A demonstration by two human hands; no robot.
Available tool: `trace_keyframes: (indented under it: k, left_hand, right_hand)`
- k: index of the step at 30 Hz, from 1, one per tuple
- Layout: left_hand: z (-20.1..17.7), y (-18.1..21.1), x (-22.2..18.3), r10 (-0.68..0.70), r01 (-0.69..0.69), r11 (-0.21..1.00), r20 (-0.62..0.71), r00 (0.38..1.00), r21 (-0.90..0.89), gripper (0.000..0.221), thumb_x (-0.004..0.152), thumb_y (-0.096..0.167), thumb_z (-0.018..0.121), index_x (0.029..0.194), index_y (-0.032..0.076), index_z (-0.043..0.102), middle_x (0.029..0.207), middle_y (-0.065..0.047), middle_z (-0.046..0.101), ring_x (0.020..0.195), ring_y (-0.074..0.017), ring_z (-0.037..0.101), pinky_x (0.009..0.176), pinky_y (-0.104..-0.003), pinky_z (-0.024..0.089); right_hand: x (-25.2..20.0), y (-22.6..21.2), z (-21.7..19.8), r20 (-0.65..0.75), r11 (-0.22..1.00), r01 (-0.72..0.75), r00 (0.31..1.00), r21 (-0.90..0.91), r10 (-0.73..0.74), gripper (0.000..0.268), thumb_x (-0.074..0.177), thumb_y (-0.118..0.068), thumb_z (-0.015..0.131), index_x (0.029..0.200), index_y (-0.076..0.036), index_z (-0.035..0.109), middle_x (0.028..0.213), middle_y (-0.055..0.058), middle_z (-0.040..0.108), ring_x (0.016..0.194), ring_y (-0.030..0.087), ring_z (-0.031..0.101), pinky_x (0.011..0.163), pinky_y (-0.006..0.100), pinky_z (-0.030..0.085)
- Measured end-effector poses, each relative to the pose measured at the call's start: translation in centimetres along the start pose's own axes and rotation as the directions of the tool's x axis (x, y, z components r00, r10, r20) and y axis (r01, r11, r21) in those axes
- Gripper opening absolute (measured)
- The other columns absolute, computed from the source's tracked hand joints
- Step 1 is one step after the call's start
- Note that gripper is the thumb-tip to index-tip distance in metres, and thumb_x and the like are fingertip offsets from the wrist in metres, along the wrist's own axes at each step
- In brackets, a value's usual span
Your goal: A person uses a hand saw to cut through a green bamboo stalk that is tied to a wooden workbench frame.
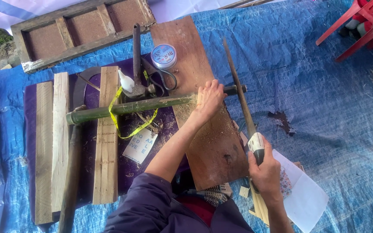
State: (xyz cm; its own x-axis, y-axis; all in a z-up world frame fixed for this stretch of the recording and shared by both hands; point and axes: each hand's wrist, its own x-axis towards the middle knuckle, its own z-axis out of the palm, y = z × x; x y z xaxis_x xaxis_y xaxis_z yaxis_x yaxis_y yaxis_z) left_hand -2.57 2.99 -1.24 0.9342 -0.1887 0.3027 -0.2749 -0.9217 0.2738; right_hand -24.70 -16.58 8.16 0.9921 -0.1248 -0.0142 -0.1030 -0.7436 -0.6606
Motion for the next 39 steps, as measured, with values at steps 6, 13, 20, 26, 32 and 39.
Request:
trace_keyframes:
  k: [6, 13, 20, 26, 32, 39]
  left_hand:
    - [0.5, 0.2, -1.2, 0.058, -0.048, 0.996, -0.125, 0.990, 0.078, 0.032, 0.096, 0.040, 0.068, 0.103, 0.011, 0.058, 0.103, -0.007, 0.056, 0.088, -0.0235, 0.053, 0.071, -0.041, 0.045]
    - [0.2, 1.0, -2.5, 0.139, -0.083, 0.980, -0.329, 0.934, 0.178, 0.039, 0.088, 0.032, 0.075, 0.112, 0.008, 0.056, 0.103, -0.008, 0.053, 0.090, -0.0248, 0.051, 0.072, -0.039, 0.040]
    - [0.6, 1.0, -3.0, 0.161, -0.101, 0.978, -0.345, 0.925, 0.183, 0.035, 0.088, 0.011, 0.062, 0.122, 0.003, 0.055, 0.106, -0.011, 0.052, 0.091, -0.0263, 0.049, 0.078, -0.041, 0.041]
    - [0.5, 1.0, -3.1, 0.160, -0.102, 0.976, -0.317, 0.935, 0.193, 0.036, 0.088, 0.011, 0.060, 0.123, 0.005, 0.055, 0.107, -0.011, 0.052, 0.092, -0.0258, 0.047, 0.078, -0.041, 0.041]
    - [-0.7, 1.2, -3.4, 0.145, -0.103, 0.985, -0.345, 0.927, 0.138, 0.042, 0.081, 0.015, 0.071, 0.120, 0.007, 0.056, 0.107, -0.009, 0.053, 0.092, -0.0271, 0.048, 0.074, -0.041, 0.039]
    - [-1.7, 1.1, -3.3, 0.144, -0.111, 0.987, -0.338, 0.930, 0.116, 0.035, 0.084, 0.027, 0.073, 0.111, 0.013, 0.057, 0.103, -0.005, 0.053, 0.090, -0.0273, 0.049, 0.072, -0.041, 0.039]
  right_hand:
    - [-0.8, 0.7, 0.3, -0.014, 1.000, -0.001, 1.000, -0.006, 0.001, 0.069, 0.094, -0.028, 0.063, 0.156, -0.009, 0.043, 0.107, 0.021, 0.074, 0.082, 0.033, 0.074, 0.076, 0.041, 0.061]
    - [-1.5, 1.6, 0.5, -0.050, 1.000, 0.018, 0.999, -0.016, -0.019, 0.070, 0.093, -0.027, 0.065, 0.156, -0.007, 0.044, 0.093, 0.016, 0.074, 0.066, 0.027, 0.070, 0.060, 0.037, 0.059]
    - [-2.2, 2.1, 0.3, -0.021, 1.000, 0.010, 1.000, 0.004, -0.009, 0.071, 0.093, -0.025, 0.065, 0.158, -0.010, 0.041, 0.086, 0.017, 0.073, 0.057, 0.025, 0.068, 0.052, 0.034, 0.060]
    - [-2.5, 3.0, 0.4, -0.049, 0.999, 0.044, 0.998, -0.015, -0.045, 0.067, 0.093, -0.025, 0.066, 0.156, -0.011, 0.046, 0.089, 0.014, 0.072, 0.062, 0.025, 0.067, 0.058, 0.035, 0.057]
    - [-2.4, 3.1, 0.4, -0.048, 0.999, 0.041, 0.998, -0.024, -0.042, 0.068, 0.093, -0.027, 0.064, 0.156, -0.011, 0.046, 0.093, 0.016, 0.074, 0.065, 0.027, 0.069, 0.061, 0.037, 0.059]
    - [-2.1, 2.7, 0.6, -0.024, 1.000, 0.018, 1.000, -0.010, -0.018, 0.067, 0.094, -0.027, 0.063, 0.156, -0.009, 0.044, 0.088, 0.017, 0.072, 0.061, 0.026, 0.068, 0.054, 0.036, 0.059]
